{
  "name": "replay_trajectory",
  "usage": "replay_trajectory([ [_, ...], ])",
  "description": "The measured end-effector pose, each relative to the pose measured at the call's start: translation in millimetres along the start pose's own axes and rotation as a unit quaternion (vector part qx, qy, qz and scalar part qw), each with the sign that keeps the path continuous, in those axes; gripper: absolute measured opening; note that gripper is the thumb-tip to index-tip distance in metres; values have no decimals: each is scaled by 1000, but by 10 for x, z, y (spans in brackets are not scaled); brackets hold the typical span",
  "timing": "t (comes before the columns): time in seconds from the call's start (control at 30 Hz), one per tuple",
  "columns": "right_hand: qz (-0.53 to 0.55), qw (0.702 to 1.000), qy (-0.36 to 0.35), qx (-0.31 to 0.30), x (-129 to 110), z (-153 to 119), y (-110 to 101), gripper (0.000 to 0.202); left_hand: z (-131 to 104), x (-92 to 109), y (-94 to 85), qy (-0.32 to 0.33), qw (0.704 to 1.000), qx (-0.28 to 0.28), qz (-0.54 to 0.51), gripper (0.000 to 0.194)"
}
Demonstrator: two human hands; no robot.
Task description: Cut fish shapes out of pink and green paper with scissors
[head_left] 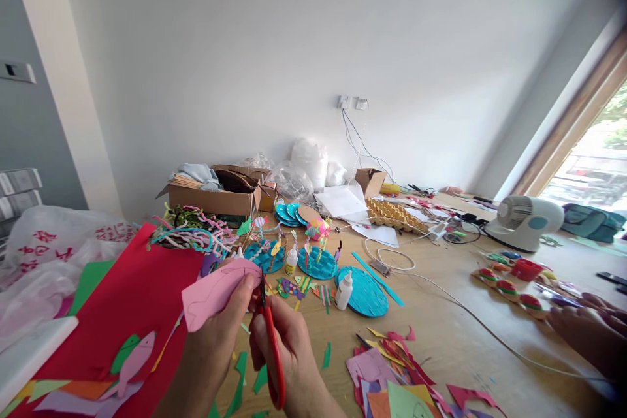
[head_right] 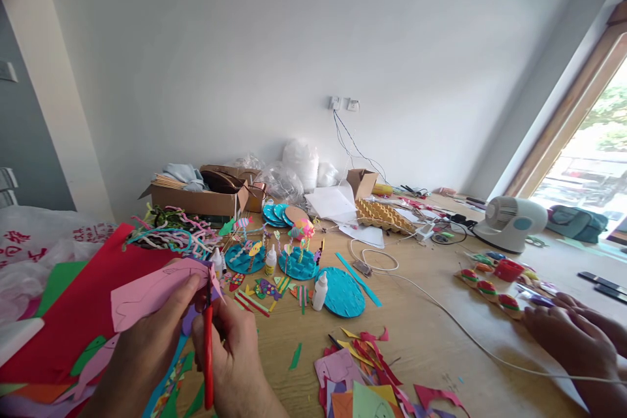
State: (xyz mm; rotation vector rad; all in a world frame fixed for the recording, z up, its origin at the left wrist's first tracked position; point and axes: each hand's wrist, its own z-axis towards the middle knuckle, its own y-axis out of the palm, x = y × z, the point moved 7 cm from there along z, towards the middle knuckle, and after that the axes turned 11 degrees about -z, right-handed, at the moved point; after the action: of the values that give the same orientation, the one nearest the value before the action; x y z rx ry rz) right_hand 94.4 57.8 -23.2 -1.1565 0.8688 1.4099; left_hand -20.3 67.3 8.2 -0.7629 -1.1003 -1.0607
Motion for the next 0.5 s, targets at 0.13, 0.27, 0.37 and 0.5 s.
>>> replay_trajectory([
  [0.13, 5, 1000, 5, 5, 13, 8, -15, 31, 17, -15, 6, -24, 1000, -13, 0, 21],
  [0.27, 8, 1000, 4, 6, 12, 19, -16, 30, 61, 9, 30, -17, 999, -34, -6, 20],
  [0.37, 8, 1000, 14, 5, 17, 8, -12, 29, 75, 9, 35, -14, 999, -38, -14, 17],
  [0.5, -1, 1000, 19, 2, 29, -12, -21, 26, 66, -36, 42, -22, 999, -39, -23, 15],
])
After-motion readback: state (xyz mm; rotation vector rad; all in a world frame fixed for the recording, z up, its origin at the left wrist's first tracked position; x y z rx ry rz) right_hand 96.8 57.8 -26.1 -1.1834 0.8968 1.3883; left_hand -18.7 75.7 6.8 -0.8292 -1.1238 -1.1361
